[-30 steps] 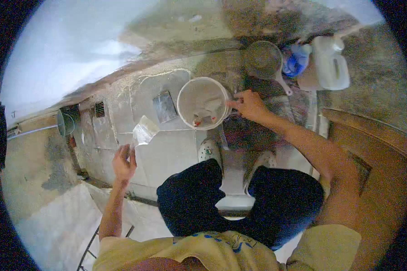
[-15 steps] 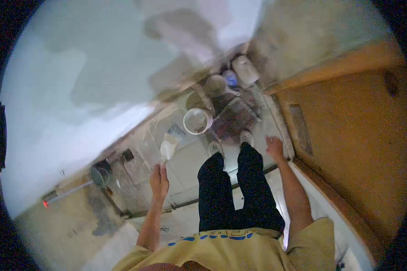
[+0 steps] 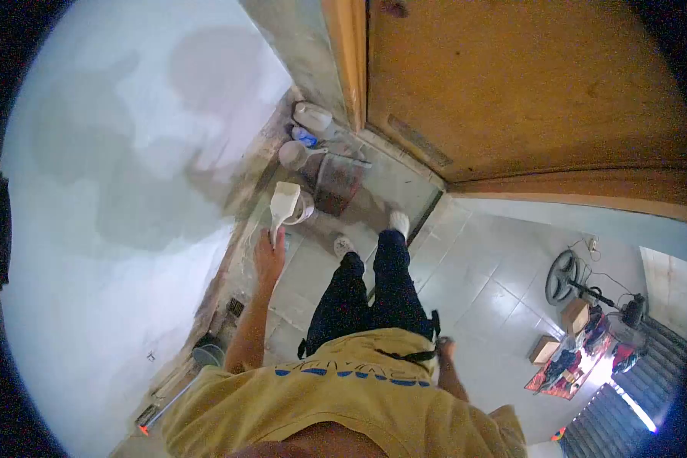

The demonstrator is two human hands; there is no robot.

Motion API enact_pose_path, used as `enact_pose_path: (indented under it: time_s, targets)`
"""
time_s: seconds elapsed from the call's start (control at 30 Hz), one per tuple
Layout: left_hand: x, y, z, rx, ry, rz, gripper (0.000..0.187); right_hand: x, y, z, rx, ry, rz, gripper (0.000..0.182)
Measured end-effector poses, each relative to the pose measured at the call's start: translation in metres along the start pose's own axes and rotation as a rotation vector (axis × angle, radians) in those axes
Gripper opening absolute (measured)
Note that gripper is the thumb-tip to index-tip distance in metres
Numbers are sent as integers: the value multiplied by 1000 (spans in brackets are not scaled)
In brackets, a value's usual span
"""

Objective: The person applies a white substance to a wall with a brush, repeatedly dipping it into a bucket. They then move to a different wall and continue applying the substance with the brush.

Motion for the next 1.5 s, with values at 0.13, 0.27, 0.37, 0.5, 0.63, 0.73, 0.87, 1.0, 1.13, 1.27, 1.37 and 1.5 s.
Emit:
enact_pose_path:
  time_s: [0.13,0.27,0.37,0.5,0.63,0.73,0.87,1.0,1.13,1.27,1.37,1.5]
  targets:
    - [-24,-20,-14,72,30,22,61,-49,-16,-30,-84,-80,157,44]
    - [-73,-44,-38,102,49,-17,61,86,91,-93,-89,-295,193,54]
    - [-117,-81,-54,96,-57,-42,62,27,74,-5,-246,-256,175,60]
    - [-190,-135,-76,184,-105,51,63,-11,107,77,-539,-2,-32,58]
    - [-270,-213,-86,122,-197,73,68,-69,181,161,-151,-49,220,51]
    - [-356,-236,-97,265,-57,54,72,-71,282,197,14,-324,750,48]
    - [-416,-261,-123,209,-79,18,72,-63,385,234,-125,-322,864,43]
    - [-437,-279,-137,214,-143,120,71,-29,419,290,-189,-199,847,42]
    - [-406,-330,-161,179,-307,211,69,20,410,327,-143,9,866,45]
    - [-403,-361,-185,475,-16,286,69,90,424,340,-126,235,849,40]
    - [-408,-387,-208,592,84,397,62,97,456,360,-103,319,831,37]
    - [-429,-446,-240,432,166,478,66,47,498,455,-262,274,681,35]
Point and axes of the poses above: each hand's wrist, its own z-axis towards the middle knuckle, its own y-axis out of the back of the hand, x = y × z, the point moved 2 cm from there along z, towards the middle knuckle, and after that the axes turned 13 degrees about -y, right-handed, at the moved point
